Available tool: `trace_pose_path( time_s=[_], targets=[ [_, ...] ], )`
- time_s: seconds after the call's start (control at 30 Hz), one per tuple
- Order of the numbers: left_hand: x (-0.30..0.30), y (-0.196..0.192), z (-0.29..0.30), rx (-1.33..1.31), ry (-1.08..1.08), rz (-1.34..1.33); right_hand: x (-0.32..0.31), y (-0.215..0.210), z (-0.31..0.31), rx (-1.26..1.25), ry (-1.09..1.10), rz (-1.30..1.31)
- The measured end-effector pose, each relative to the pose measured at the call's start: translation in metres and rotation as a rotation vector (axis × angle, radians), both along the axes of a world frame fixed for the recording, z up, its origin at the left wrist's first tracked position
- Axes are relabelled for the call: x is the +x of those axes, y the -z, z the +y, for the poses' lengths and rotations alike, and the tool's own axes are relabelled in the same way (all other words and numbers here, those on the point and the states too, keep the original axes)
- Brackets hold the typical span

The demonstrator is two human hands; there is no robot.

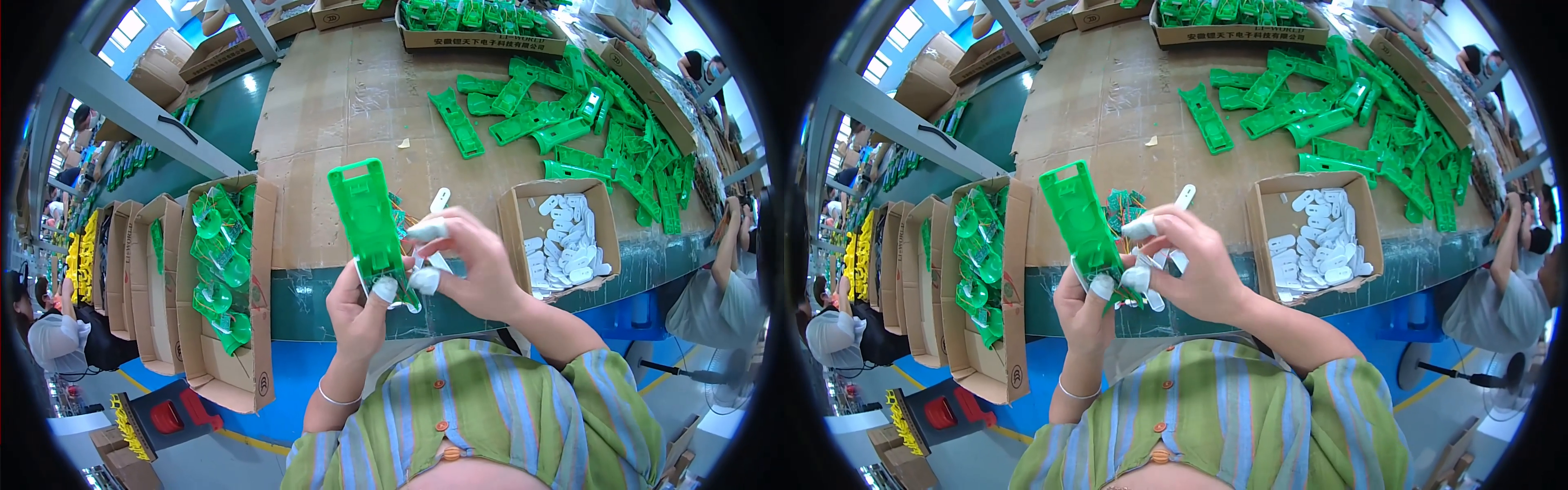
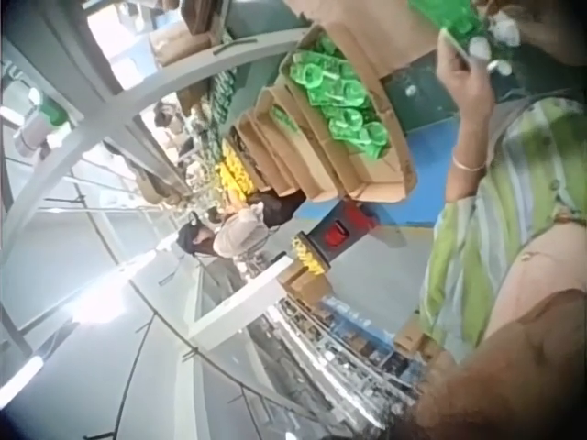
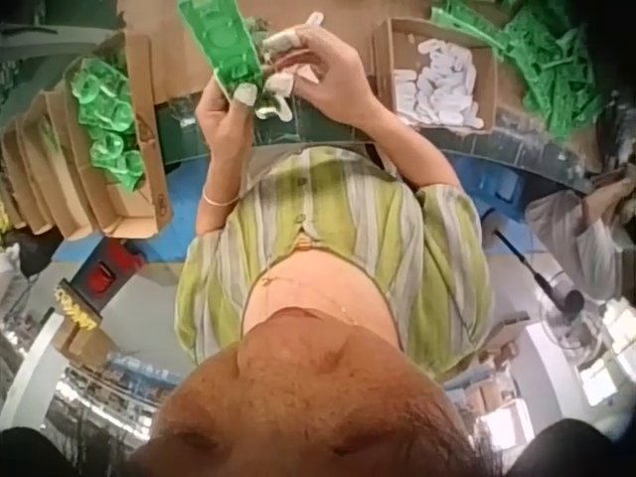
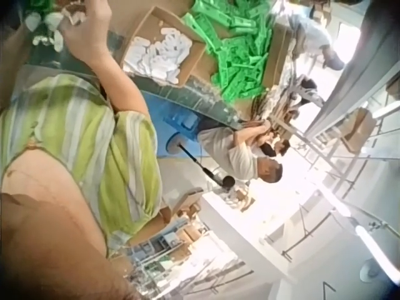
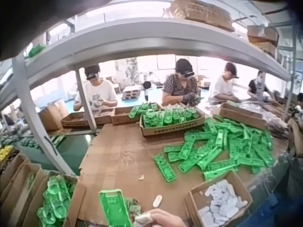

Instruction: Assembling electronic internal parts into green plastic lighting housings on a factory production line.

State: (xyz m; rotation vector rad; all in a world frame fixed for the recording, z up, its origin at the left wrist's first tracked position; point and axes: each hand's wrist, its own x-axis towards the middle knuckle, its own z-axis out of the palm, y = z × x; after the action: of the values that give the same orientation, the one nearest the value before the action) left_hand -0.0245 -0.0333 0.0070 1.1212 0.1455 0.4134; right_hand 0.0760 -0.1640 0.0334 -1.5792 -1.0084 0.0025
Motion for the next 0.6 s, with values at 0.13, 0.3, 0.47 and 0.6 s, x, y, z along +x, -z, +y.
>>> trace_pose_path(
  time_s=[0.13, 0.3, 0.47, 0.6],
  targets=[
    [-0.003, -0.002, -0.007, 0.111, -0.096, 0.011, -0.005, 0.017, 0.002, 0.097, -0.316, 0.718],
    [-0.002, 0.002, -0.007, 0.267, -0.186, -0.007, -0.01, 0.024, 0.004, 0.142, -0.313, 0.735],
    [-0.003, -0.005, 0.0, 0.053, -0.136, -0.022, 0.007, 0.02, 0.01, 0.111, -0.504, 0.985],
    [0.003, -0.013, 0.008, -0.141, 0.044, -0.068, 0.003, 0.047, -0.005, -0.309, -0.731, 0.569]
  ],
)
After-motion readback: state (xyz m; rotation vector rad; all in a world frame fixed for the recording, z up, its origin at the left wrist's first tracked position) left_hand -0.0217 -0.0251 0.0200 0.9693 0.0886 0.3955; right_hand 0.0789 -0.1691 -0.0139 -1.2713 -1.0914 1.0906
